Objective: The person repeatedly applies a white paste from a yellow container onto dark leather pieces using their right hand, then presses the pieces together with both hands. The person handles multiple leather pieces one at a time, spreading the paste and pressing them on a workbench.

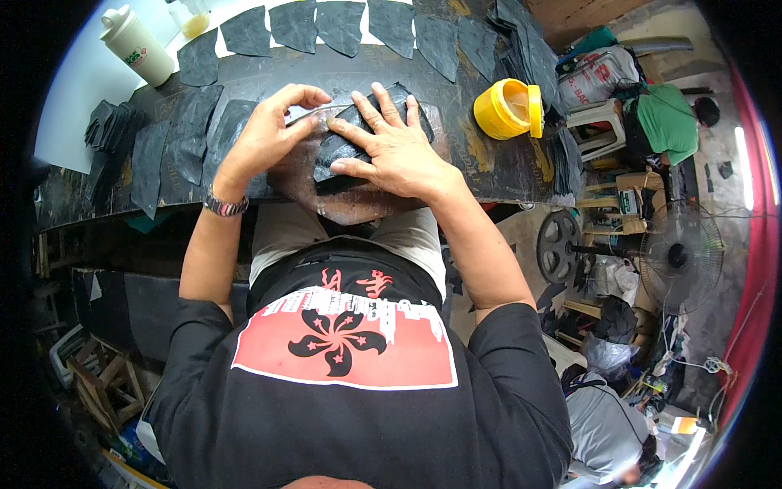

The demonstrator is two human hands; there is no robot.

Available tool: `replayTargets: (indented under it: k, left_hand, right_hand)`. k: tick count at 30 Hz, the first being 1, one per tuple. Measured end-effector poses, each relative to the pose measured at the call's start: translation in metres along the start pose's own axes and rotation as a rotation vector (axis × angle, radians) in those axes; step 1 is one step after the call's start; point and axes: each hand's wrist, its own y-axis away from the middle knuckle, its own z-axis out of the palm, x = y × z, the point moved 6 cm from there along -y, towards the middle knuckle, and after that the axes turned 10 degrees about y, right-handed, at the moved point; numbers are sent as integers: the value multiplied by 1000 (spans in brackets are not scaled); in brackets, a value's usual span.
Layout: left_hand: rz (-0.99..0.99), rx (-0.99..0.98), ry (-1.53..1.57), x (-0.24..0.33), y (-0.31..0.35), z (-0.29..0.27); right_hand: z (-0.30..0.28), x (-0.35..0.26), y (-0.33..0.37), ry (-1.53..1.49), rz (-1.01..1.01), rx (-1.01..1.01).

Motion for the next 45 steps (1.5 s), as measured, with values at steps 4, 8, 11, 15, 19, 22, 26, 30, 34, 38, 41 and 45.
replayTargets:
  k: [4,8,11,15,19,22,26,30,34,38,41,45]
  left_hand:
    - [136,-70,-201,-2,-16,-4]
    - [178,-204,-287,-9,-34,10]
    - [115,-293,-291,-16,-40,13]
    - [162,-280,-412,-17,-40,12]
    - [148,-255,-403,-19,-39,11]
    - [155,-268,-412,-17,-39,12]
    - [129,-267,-408,-12,-40,17]
    - [157,-204,-528,0,-42,29]
    - [146,-190,-614,6,-54,45]
    - [187,-162,-620,10,-67,56]
    - [141,-194,-636,6,-73,63]
    - [111,-190,-638,3,-76,67]
  right_hand:
    - [0,-7,2,61,24,55]
    - [-3,-7,0,144,14,105]
    - [-3,-9,0,129,-19,127]
    - [-3,-16,6,79,-78,163]
    - [-2,-28,17,4,-109,153]
    - [0,-36,28,-10,-124,82]
    - [-10,-32,48,-251,-159,97]
    - [-29,14,72,-760,136,540]
    - [-15,38,89,-485,460,630]
    - [11,27,86,-123,515,399]
    - [19,24,81,-69,537,301]
    - [13,34,64,-53,542,220]
